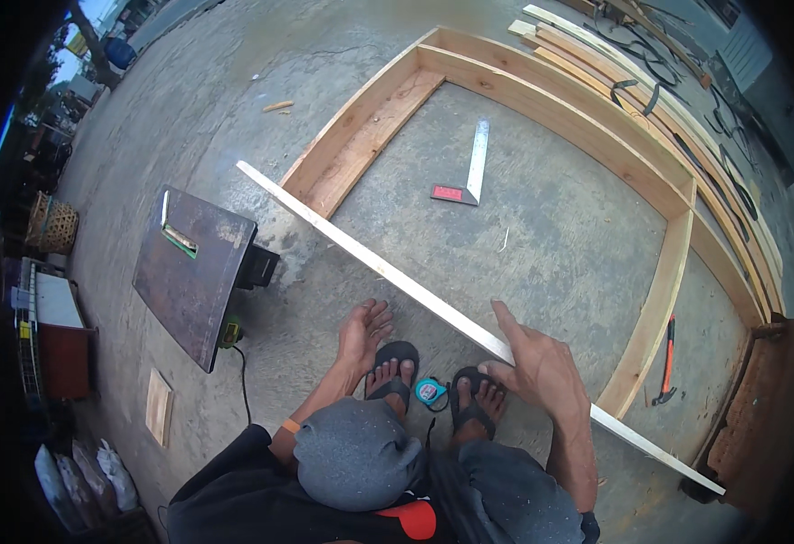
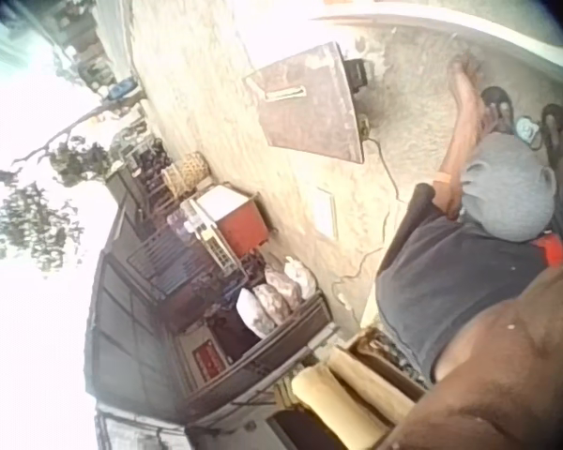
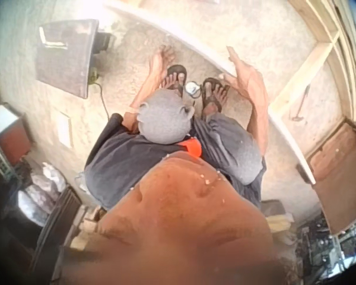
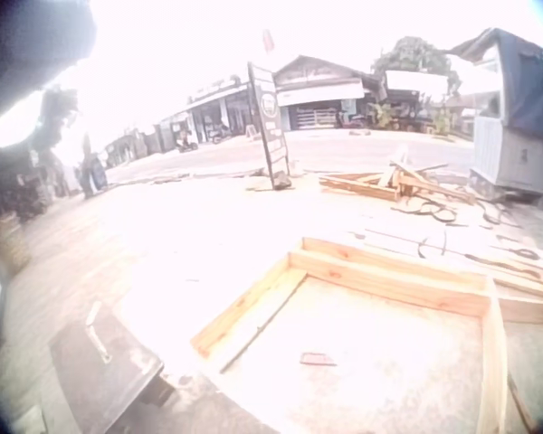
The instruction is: The person measures and marks a long wooden plank using a tape measure and pencil, then uses a table saw to cut the plank into smaller pieces. The person also uses a try square to ensure accurate cuts and places the cut pieces into a wooden frame.
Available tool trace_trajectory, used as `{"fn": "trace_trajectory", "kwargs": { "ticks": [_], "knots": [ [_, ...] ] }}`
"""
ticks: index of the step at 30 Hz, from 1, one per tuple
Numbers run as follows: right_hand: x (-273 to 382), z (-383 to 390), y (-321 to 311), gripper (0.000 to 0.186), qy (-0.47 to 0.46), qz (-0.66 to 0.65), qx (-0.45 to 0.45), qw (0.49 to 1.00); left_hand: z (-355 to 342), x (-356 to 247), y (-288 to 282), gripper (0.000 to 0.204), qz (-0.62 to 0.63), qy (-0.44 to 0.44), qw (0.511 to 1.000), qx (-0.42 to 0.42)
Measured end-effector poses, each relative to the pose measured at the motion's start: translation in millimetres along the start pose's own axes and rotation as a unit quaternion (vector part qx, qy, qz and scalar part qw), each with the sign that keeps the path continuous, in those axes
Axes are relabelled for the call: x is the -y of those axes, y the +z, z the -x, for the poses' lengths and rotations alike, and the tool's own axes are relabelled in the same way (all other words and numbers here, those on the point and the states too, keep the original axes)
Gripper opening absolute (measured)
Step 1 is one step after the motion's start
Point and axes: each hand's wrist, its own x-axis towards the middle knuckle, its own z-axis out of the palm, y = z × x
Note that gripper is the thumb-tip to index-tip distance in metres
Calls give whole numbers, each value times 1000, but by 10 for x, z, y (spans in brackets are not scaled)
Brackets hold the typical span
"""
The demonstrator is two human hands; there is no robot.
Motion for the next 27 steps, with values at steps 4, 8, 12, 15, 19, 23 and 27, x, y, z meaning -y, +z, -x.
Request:
{"fn": "trace_trajectory", "kwargs": {
  "ticks": [4,8,12,15,19,23,27],
  "knots": [
    [85,-50,-7,98,30,-19,2,999,299,158,88,49,-457,0,872,174],
    [63,-68,-10,95,8,3,-3,1000,534,351,87,51,-698,140,607,352],
    [106,-87,40,91,5,17,39,999,589,433,81,55,-779,255,360,445],
    [116,-108,107,87,25,25,62,997,484,523,63,53,-786,284,324,443],
    [88,-139,130,74,35,0,62,997,258,930,-75,50,-763,332,347,433],
    [88,-150,120,62,1,-30,58,998,171,1077,-104,48,-756,322,373,430],
    [66,-125,165,60,-15,-24,50,998,91,1213,-152,44,-755,345,374,414]
  ]
}}
